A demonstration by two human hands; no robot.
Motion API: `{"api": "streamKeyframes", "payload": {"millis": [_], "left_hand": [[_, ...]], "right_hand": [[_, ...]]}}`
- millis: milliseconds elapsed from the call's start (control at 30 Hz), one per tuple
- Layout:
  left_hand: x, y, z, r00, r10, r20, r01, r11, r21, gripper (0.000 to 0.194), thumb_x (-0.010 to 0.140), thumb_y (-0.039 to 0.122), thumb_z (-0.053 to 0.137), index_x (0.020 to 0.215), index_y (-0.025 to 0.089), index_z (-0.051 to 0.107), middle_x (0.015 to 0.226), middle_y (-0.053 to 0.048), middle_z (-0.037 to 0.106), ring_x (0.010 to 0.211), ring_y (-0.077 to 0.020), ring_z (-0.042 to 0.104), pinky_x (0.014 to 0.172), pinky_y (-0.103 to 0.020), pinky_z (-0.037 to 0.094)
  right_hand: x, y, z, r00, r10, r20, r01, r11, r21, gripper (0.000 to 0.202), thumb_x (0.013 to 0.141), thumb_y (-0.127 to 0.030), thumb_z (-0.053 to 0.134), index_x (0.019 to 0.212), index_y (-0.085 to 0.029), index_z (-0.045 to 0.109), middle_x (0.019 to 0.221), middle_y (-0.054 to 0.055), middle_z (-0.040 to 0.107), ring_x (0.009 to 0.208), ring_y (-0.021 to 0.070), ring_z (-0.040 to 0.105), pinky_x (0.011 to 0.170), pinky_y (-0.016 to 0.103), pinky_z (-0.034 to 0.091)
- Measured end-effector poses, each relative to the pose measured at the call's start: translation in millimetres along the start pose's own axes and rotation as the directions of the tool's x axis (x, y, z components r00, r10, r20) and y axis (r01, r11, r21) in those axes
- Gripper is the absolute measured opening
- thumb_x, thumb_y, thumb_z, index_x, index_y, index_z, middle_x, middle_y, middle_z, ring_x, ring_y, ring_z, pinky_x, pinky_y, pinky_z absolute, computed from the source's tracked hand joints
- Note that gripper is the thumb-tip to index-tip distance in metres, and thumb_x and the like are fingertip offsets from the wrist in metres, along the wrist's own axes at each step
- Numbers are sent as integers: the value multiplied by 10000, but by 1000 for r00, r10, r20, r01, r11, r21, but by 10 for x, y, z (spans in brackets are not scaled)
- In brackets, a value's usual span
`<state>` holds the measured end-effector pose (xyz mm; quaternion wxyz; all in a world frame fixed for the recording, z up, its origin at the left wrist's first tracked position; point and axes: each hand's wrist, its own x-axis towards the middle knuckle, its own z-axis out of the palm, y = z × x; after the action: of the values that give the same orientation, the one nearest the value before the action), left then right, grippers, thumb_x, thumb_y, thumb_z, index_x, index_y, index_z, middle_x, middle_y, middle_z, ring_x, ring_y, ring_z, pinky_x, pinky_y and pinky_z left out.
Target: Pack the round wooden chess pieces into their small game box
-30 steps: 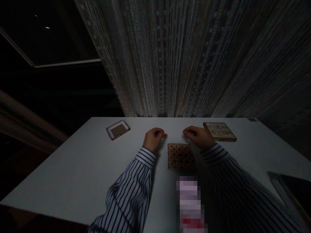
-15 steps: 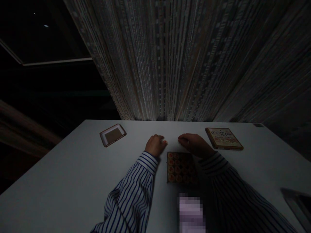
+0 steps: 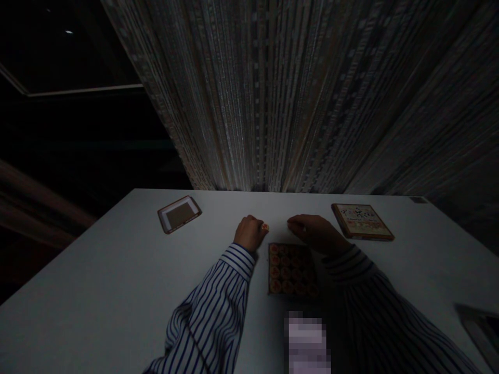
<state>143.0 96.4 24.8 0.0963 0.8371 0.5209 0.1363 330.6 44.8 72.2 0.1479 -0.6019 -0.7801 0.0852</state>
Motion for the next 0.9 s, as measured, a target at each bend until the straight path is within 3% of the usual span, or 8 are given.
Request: {"api": "streamKeyframes", "payload": {"millis": [433, 700, 900], "left_hand": [[-9, 13, -83, 988, -43, -146, 26, 993, -114, 286, 770, 353, 535, 939, 162, 662, 931, -95, 615, 900, -201, 543, 808, -294, 401], [-59, 158, -296, 971, 20, -240, -49, 992, -115, 268, 787, 337, 537, 944, 151, 650, 917, -82, 606, 903, -205, 543, 826, -314, 423], [-129, 320, -425, 954, 125, -272, -152, 985, -78, 257, 783, 341, 554, 937, 153, 640, 915, -77, 606, 900, -213, 541, 820, -339, 435]], "right_hand": [[-40, -45, -102, 998, -13, -53, 13, 1000, 8, 277, 827, -291, 419, 971, -178, 627, 936, 69, 677, 859, 179, 613, 755, 299, 446], [-163, -98, -296, 988, -8, -154, 17, 998, 53, 275, 818, -302, 434, 969, -197, 638, 954, 60, 680, 888, 190, 612, 785, 302, 452], [-360, -71, -432, 986, -21, -168, 27, 999, 33, 271, 818, -303, 438, 964, -195, 639, 954, 54, 682, 870, 194, 620, 779, 316, 458]]}}
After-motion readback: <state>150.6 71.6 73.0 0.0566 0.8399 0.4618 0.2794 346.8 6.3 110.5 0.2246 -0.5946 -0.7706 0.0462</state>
